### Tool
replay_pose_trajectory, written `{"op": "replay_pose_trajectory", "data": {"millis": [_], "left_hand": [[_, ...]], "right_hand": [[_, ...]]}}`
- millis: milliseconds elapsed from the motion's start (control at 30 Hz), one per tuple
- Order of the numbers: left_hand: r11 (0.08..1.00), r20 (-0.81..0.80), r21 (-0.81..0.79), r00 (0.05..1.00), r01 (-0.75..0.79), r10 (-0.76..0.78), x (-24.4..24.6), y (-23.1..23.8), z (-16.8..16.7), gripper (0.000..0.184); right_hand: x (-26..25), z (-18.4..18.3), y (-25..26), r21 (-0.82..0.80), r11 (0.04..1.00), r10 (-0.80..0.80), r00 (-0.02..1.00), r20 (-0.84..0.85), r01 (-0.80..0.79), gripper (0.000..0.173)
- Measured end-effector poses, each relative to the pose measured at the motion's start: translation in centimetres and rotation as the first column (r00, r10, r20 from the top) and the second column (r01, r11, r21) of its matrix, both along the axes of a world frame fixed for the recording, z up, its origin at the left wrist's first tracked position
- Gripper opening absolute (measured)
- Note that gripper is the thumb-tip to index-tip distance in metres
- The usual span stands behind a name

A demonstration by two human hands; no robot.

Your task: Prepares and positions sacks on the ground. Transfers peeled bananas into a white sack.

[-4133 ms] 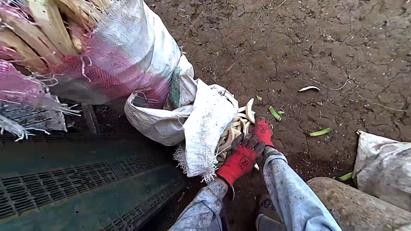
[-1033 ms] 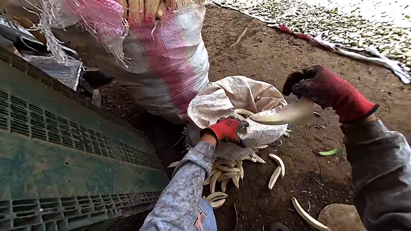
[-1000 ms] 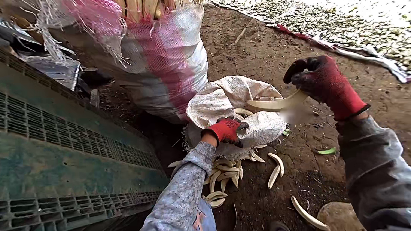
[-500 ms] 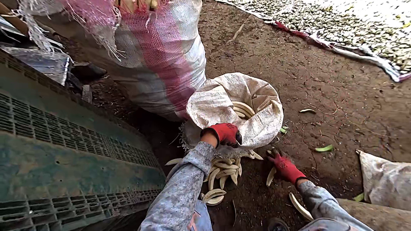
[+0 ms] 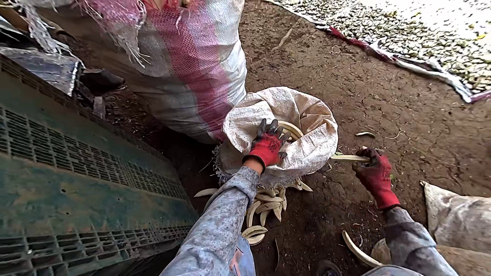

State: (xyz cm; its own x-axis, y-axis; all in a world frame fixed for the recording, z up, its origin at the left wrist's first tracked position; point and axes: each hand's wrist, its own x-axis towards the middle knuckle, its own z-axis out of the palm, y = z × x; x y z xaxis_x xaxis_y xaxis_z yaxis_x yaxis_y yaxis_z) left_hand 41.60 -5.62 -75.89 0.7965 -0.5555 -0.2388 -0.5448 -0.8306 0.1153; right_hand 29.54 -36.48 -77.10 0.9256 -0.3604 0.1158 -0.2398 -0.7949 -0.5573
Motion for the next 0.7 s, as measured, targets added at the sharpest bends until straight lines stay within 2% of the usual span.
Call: {"op": "replay_pose_trajectory", "data": {"millis": [67,133,167,233,267,300,333,367,400,433,467,500,567,633,700], "left_hand": [[0.993,-0.162,0.091,0.983,-0.075,0.089,-0.5,-0.2,0.8,0.076],[0.986,-0.252,0.135,0.959,-0.097,0.128,-0.9,-0.8,2.0,0.065],[0.984,-0.281,0.147,0.950,-0.097,0.135,-1.0,-0.9,2.5,0.058],[0.974,-0.327,0.198,0.930,-0.108,0.169,-1.3,-0.9,3.2,0.048],[0.967,-0.346,0.221,0.916,-0.129,0.201,-1.3,-0.6,3.3,0.048],[0.959,-0.365,0.243,0.902,-0.147,0.231,-1.4,-0.3,3.3,0.049],[0.952,-0.376,0.265,0.892,-0.156,0.251,-1.3,0.2,3.1,0.049],[0.947,-0.383,0.275,0.885,-0.164,0.264,-1.3,0.6,3.1,0.049],[0.948,-0.384,0.280,0.887,-0.153,0.256,-1.2,1.0,2.9,0.048],[0.951,-0.383,0.279,0.893,-0.132,0.236,-1.0,1.4,2.8,0.048],[0.957,-0.379,0.266,0.900,-0.119,0.217,-0.7,1.6,3.0,0.047],[0.964,-0.370,0.240,0.907,-0.115,0.201,-0.4,1.7,3.2,0.047],[0.983,-0.299,0.128,0.940,-0.128,0.162,0.1,2.0,3.3,0.043],[0.987,-0.124,-0.032,0.981,-0.154,0.149,1.0,2.2,2.9,0.039],[0.973,0.103,-0.131,0.974,-0.187,0.201,2.0,2.7,2.9,0.038]], "right_hand": [[3.3,4.9,0.8,-0.136,0.989,0.089,0.976,0.201,-0.063,0.036],[6.4,8.6,2.7,-0.240,0.942,0.290,0.926,0.243,-0.232,0.042],[7.4,9.7,3.9,-0.243,0.916,0.371,0.905,0.209,-0.319,0.050],[6.8,9.6,5.5,-0.184,0.888,0.445,0.888,0.114,-0.421,0.061],[5.4,8.2,5.3,-0.131,0.895,0.434,0.900,0.037,-0.426,0.060],[3.5,6.0,4.5,-0.059,0.912,0.400,0.911,-0.100,-0.406,0.052],[1.3,3.5,3.2,0.018,0.928,0.355,0.867,-0.349,-0.372,0.043],[-1.1,0.8,1.9,0.076,0.938,0.310,0.717,-0.624,-0.339,0.041],[-3.7,-1.5,1.0,0.092,0.943,0.245,0.482,-0.842,-0.319,0.047],[-6.5,-3.5,0.9,0.069,0.947,0.158,0.269,-0.950,-0.312,0.051],[-9.4,-5.4,1.1,0.032,0.952,0.088,0.172,-0.981,-0.304,0.052],[-12.2,-7.1,1.6,-0.004,0.960,0.045,0.168,-0.985,-0.281,0.053],[-16.2,-9.7,2.6,-0.084,0.969,-0.018,0.274,-0.962,-0.230,0.058],[-17.2,-10.6,2.8,-0.136,0.970,-0.060,0.345,-0.937,-0.202,0.057],[-16.2,-9.9,2.2,-0.154,0.973,-0.070,0.416,-0.907,-0.173,0.044]]}}
